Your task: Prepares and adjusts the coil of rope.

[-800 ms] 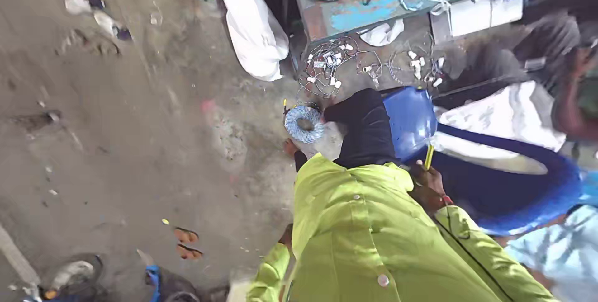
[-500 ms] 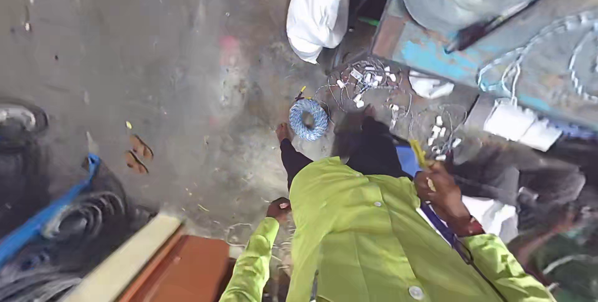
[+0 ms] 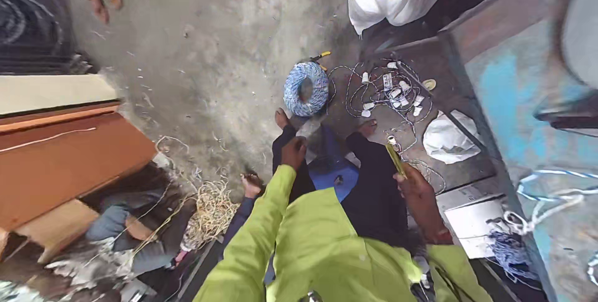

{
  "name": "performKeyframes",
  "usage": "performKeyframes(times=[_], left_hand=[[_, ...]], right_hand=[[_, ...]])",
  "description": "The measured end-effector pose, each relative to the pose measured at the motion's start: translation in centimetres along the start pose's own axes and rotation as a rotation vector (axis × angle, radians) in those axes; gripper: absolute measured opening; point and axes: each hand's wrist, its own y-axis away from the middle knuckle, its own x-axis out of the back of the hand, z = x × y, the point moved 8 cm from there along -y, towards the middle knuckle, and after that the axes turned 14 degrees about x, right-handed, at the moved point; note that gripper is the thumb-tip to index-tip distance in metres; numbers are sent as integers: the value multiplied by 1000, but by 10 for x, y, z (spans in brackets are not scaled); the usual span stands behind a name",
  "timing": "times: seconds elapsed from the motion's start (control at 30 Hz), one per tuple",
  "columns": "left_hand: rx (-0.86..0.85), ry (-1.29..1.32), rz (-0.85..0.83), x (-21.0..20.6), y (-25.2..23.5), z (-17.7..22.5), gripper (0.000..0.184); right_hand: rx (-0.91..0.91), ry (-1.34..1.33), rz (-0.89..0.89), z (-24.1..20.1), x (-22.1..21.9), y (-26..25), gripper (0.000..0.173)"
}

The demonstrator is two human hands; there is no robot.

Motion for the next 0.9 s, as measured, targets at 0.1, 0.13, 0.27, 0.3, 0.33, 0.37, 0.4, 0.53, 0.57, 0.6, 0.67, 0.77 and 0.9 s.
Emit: performKeyframes(times=[0.1, 0.13, 0.27, 0.3, 0.33, 0.37, 0.4, 0.53, 0.57, 0.6, 0.67, 0.77, 0.9], left_hand=[[181, -110, 151, -36, -190, -17, 67], [223, -141, 332, -44, -252, -41, 88], [463, -182, 521, -52, -407, -95, 146], [438, -161, 486, -45, -431, -82, 148], [398, -161, 493, -43, -453, -73, 149], [358, -157, 499, -41, -475, -65, 151], [309, -140, 484, -36, -497, -53, 152], [92, 90, 289, -34, -525, -56, 129], [58, 259, 216, -29, -530, -70, 113], [57, 433, 150, -23, -533, -85, 95], [104, 595, 85, -12, -534, -99, 76], [138, 622, -25, -24, -536, -98, 86], [89, 725, 20, -49, -548, -85, 79]], right_hand=[[-8, 181, 93, 49, -27, -7, 51], [-40, 216, 66, 66, -39, -8, 49], [-316, 269, -444, 29, -153, -128, 44], [-289, 273, -485, 20, -175, -152, 45], [-225, 253, -451, 21, -184, -163, 43], [-151, 189, -388, 33, -185, -171, 43], [-151, 121, -344, 51, -185, -182, 43], [-208, -4, -69, 149, -181, -250, 33], [-190, -77, 60, 181, -192, -281, 27], [-193, -152, 109, 208, -215, -319, 30], [-131, -185, 85, 243, -266, -407, 47], [-79, -337, 161, 258, -327, -498, 59], [-221, -375, 282, 273, -359, -520, 57]])
